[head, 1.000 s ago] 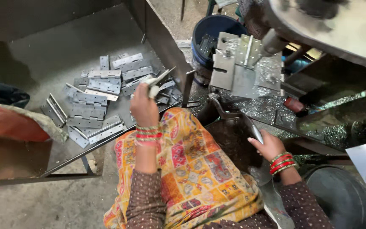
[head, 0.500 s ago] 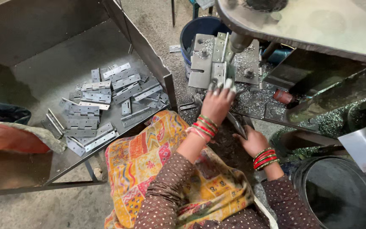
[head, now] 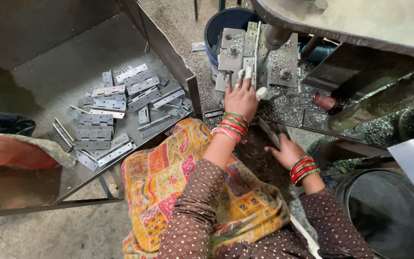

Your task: The person sits on the floor and repeatedly places metal hinge pieces into a drill press jig, activates the machine to drill holes, then removes the pieces and places them into a metal bin. The process is repeated for multiple hinge units.

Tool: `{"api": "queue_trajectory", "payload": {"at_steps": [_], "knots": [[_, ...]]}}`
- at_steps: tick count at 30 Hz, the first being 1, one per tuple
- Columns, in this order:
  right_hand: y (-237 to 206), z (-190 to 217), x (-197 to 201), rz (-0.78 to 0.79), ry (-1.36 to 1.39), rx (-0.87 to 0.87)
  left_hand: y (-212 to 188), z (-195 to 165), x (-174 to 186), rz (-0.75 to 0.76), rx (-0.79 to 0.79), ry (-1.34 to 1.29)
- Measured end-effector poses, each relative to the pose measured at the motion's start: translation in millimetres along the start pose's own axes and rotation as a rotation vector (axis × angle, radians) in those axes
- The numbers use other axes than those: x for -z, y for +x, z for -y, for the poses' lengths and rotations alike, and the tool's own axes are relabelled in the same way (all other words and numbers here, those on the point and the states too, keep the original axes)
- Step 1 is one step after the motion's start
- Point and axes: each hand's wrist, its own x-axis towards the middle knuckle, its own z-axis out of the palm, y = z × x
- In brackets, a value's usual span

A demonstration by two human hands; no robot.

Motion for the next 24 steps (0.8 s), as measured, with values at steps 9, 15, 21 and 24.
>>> {"api": "queue_trajectory", "payload": {"at_steps": [9, 15, 21, 24], "knots": [[16, -11, 10, 0.001, -0.078, 0.045, -2, -3, 3, 0.037, -0.010, -0.023], [-15, -12, -68, -0.153, 0.035, -0.032, 0, -4, 4, -0.027, -0.034, 0.063], [1, -21, -60, -0.109, -0.027, 0.001, -5, -5, 4, -0.022, -0.031, 0.061], [4, -23, -33, -0.048, -0.117, -0.042, -8, -3, 1, -0.001, -0.019, 0.069]]}}
